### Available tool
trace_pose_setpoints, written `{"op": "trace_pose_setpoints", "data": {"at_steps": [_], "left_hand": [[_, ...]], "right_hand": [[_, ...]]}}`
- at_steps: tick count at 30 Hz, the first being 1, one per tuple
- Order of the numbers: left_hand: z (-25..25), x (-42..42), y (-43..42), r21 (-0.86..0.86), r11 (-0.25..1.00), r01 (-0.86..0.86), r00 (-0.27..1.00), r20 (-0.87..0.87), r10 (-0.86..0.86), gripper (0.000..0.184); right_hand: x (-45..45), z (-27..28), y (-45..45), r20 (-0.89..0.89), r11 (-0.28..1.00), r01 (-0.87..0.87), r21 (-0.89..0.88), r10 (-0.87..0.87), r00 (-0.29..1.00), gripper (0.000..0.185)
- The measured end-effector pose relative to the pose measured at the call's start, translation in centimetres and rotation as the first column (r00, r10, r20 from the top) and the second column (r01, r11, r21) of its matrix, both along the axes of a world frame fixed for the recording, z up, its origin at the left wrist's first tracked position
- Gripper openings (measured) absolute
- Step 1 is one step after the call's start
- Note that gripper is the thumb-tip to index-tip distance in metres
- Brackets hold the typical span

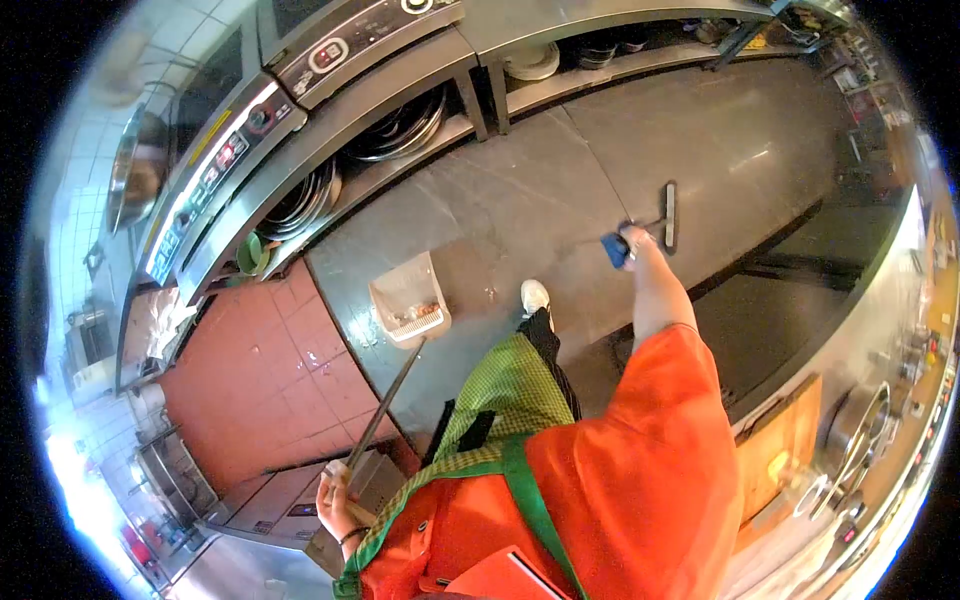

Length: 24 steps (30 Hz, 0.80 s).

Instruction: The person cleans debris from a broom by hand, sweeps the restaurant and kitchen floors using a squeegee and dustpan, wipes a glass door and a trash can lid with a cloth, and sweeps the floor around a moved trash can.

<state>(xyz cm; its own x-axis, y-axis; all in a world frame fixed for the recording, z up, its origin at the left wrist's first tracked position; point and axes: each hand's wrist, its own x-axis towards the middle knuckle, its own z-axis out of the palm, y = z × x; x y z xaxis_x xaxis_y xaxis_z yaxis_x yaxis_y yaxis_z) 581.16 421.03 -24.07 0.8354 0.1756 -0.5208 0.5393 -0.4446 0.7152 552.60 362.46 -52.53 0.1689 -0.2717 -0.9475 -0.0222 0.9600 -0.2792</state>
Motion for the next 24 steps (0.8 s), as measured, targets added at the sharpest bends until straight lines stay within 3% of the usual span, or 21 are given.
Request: {"op": "trace_pose_setpoints", "data": {"at_steps": [1,2,3,4,5,6,8,9,10,11,16,21,23,24], "left_hand": [[-0.1,-0.3,-0.7,-0.025,0.999,-0.031,1.0,0.0,0.031,0.038],[-0.4,-0.3,-1.4,-0.056,0.997,-0.06,0.998,0.001,0.061,0.037],[-0.5,-0.3,-2.4,-0.079,0.992,-0.099,0.995,-0.009,0.099,0.038],[-0.4,-0.2,-3.6,-0.072,0.993,-0.097,0.995,-0.009,0.097,0.038],[-0.4,-0.7,-3.3,-0.081,0.991,-0.103,0.994,-0.037,0.1,0.039],[-0.2,-0.2,-4.3,-0.078,0.992,-0.095,0.994,-0.059,0.091,0.04],[-0.1,0.0,-6.1,-0.02,0.991,-0.131,0.991,-0.043,0.13,0.038],[-0.5,0.0,-6.7,-0.02,0.986,-0.163,0.985,-0.058,0.162,0.037],[-0.9,0.1,-7.3,-0.028,0.98,-0.196,0.978,-0.072,0.194,0.035],[-0.8,0.1,-7.8,-0.027,0.971,-0.238,0.969,-0.079,0.236,0.031],[-1.5,-0.3,-4.2,-0.079,0.967,-0.243,0.969,-0.056,0.239,0.035],[-4.3,-1.8,1.7,-0.15,0.926,-0.346,0.938,-0.066,0.34,0.037],[-4.4,-1.7,4.0,-0.081,0.959,-0.272,0.962,-0.035,0.27,0.036],[-4.6,-1.7,5.1,-0.086,0.951,-0.296,0.955,-0.03,0.295,0.036]], "right_hand": [[1.8,-4.6,-2.5,-0.116,0.994,0.045,0.096,-0.034,0.993,0.011],[4.1,-8.2,-3.6,-0.255,0.972,-0.229,0.05,0.234,0.938,0.016],[6.4,-11.5,-4.6,-0.401,0.872,-0.485,0.071,0.47,0.786,0.024],[9.4,-11.4,-3.5,-0.543,0.748,-0.663,0.034,0.571,0.616,0.032],[12.6,-11.0,-2.2,-0.688,0.592,-0.804,0.063,0.609,0.394,0.042],[15.4,-7.2,-0.5,-0.777,0.739,-0.673,0.025,0.439,0.452,0.046],[19.7,-0.9,1.0,-0.745,0.625,-0.769,0.136,0.576,0.336,0.071],[20.5,-0.8,1.2,-0.612,0.419,-0.863,0.284,0.771,0.173,0.08],[20.2,0.2,1.8,-0.606,0.454,-0.866,0.207,0.755,0.251,0.081],[20.9,4.2,2.3,-0.516,0.39,-0.883,0.263,0.83,0.213,0.079],[15.6,8.3,11.2,-0.384,-0.154,-0.903,0.4,0.867,-0.318,0.069],[10.0,10.1,17.8,-0.413,-0.233,-0.944,0.235,0.855,-0.314,0.072],[7.6,9.6,19.0,-0.421,-0.257,-0.956,0.143,0.858,-0.293,0.075],[6.2,8.6,17.2,-0.237,0.188,-0.979,-0.082,0.95,0.202,0.082]]}}
